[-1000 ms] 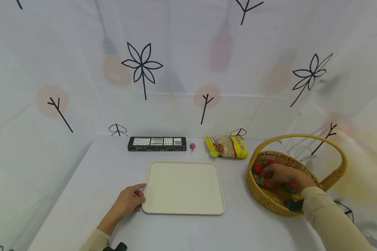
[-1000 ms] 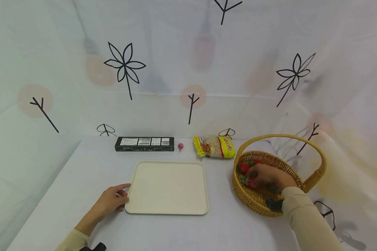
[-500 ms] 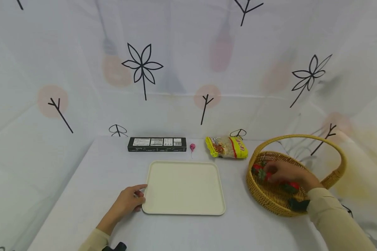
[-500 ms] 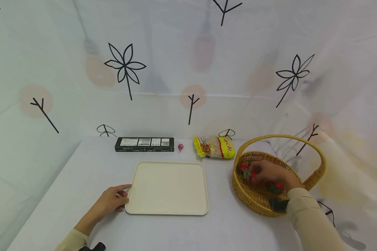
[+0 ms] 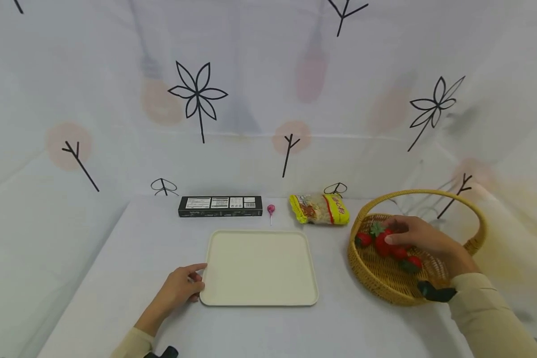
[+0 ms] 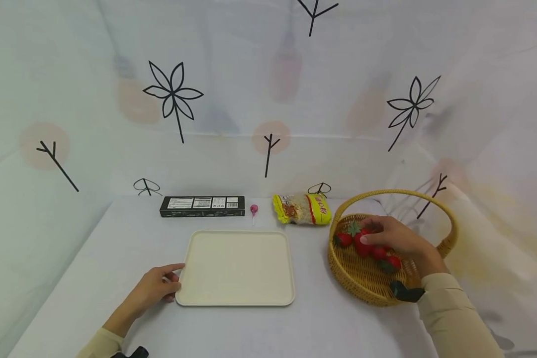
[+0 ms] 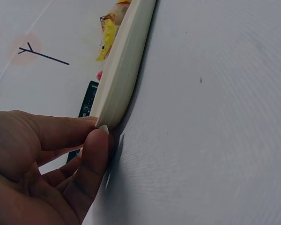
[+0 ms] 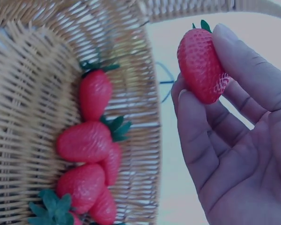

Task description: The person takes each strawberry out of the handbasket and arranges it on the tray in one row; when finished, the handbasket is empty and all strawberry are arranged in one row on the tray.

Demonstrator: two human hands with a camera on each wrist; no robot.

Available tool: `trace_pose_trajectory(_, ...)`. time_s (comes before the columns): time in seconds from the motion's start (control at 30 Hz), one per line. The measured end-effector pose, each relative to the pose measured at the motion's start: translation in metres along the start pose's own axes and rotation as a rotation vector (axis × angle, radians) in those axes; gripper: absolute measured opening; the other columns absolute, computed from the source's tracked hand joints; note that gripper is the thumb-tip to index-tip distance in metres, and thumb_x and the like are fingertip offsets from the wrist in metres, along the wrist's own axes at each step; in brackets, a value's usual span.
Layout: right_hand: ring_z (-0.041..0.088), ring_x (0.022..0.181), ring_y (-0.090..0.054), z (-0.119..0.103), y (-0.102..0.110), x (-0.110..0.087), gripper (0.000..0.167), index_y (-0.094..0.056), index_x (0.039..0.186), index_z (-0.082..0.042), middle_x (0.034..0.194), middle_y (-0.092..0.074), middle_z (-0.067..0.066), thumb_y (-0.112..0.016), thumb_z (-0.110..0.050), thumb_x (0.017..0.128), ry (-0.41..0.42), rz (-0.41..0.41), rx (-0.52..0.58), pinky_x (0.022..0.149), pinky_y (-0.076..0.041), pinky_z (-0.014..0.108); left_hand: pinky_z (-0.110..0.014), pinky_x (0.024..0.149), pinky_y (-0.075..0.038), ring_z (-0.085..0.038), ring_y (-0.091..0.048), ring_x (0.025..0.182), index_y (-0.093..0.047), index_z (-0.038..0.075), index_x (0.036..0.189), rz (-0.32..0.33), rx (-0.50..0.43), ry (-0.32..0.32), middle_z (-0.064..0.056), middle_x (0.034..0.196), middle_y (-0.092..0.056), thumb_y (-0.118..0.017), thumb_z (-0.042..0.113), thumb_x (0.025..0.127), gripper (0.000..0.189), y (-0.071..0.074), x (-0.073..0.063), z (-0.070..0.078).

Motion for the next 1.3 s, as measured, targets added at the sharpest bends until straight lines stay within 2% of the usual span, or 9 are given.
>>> trace_pose_trajectory(0.17,0.012,0.110,-0.058,-0.016,0.003,-0.010,0.050,-0.054,0.138,0.001,0.134,-0.058,0.021,-0.066,-0.028,0.099,0.021,0.019,0.029,0.084,-0.055,0.024,-0.028,0.055,-0.055,-0.016,-0.062,0.065,-0.060,0.002,0.140,0.004,-0.004,0.000,-0.008,0.095,-0.062,-0.070,-0.004,0.083,0.058,0.002,0.001,-0.001)
trace_pose_trajectory(0.3,0.008,0.103,-0.061,-0.028,0.002,-0.024,0.043,-0.054,0.134,0.001,0.127,-0.061,0.020,-0.064,-0.023,0.100,0.048,0.033,0.093,0.082,-0.057,0.026,-0.027,0.055,-0.055,-0.016,-0.062,0.065,-0.060,0.002,0.140,-0.002,-0.010,-0.007,-0.008,0.095,-0.061,-0.070,-0.003,0.084,0.058,0.001,0.002,0.000)
trace_pose_trajectory(0.47,0.013,0.098,-0.064,-0.053,-0.002,-0.037,0.033,-0.056,0.129,0.002,0.117,-0.065,0.012,-0.063,-0.008,0.099,0.163,0.060,0.160,0.080,-0.060,0.029,-0.027,0.055,-0.055,-0.015,-0.061,0.065,-0.060,0.002,0.140,0.003,0.004,-0.015,-0.007,0.094,-0.062,-0.071,-0.003,0.084,0.057,0.002,0.002,0.001)
trace_pose_trajectory(0.63,0.013,0.098,-0.063,-0.085,-0.012,-0.039,0.030,-0.059,0.127,-0.001,0.113,-0.068,0.000,-0.062,-0.001,0.097,0.274,0.072,0.219,0.081,-0.058,0.025,-0.027,0.055,-0.055,-0.016,-0.061,0.064,-0.061,0.002,0.139,0.015,-0.001,-0.015,-0.007,0.093,-0.062,-0.071,-0.004,0.084,0.057,0.004,0.001,0.001)
trace_pose_trajectory(0.73,0.014,0.099,-0.063,-0.102,-0.022,-0.032,0.031,-0.058,0.128,0.000,0.113,-0.067,0.000,-0.060,0.000,0.098,0.306,0.054,0.270,0.082,-0.058,0.025,-0.027,0.055,-0.055,-0.016,-0.061,0.064,-0.061,0.002,0.139,0.018,-0.008,-0.015,-0.006,0.093,-0.061,-0.070,-0.005,0.084,0.056,0.003,0.000,0.000)
trace_pose_trajectory(0.93,0.016,0.100,-0.066,-0.132,-0.048,-0.009,0.037,-0.053,0.134,0.002,0.118,-0.066,0.005,-0.062,-0.010,0.100,0.241,0.062,0.369,0.080,-0.060,0.030,-0.027,0.054,-0.055,-0.015,-0.061,0.063,-0.062,0.002,0.138,0.023,-0.016,-0.016,-0.006,0.092,-0.061,-0.070,-0.005,0.083,0.056,0.001,0.000,-0.002)
trace_pose_trajectory(1.13,0.022,0.106,-0.065,-0.158,-0.078,0.024,0.045,-0.049,0.138,0.004,0.124,-0.061,0.012,-0.065,-0.014,0.099,0.210,0.041,0.506,0.086,-0.060,0.033,-0.027,0.054,-0.055,-0.015,-0.061,0.063,-0.062,0.002,0.138,0.025,-0.014,-0.013,-0.006,0.092,-0.061,-0.070,-0.005,0.084,0.056,0.001,0.000,-0.003)
trace_pose_trajectory(1.3,0.022,0.109,-0.063,-0.174,-0.098,0.057,0.047,-0.050,0.138,0.003,0.126,-0.058,0.012,-0.066,-0.015,0.098,0.207,0.072,0.614,0.088,-0.060,0.032,-0.027,0.053,-0.054,-0.015,-0.061,0.060,-0.062,0.001,0.138,0.024,-0.031,-0.014,-0.006,0.091,-0.061,-0.070,-0.006,0.083,0.056,0.000,-0.001,-0.003)
Point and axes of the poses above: each hand's wrist, its own x-axis towards the middle knuckle, its own y-axis out of the back of the hand, z = x × y, the point moved 8 cm from there along x, towards the middle knuckle
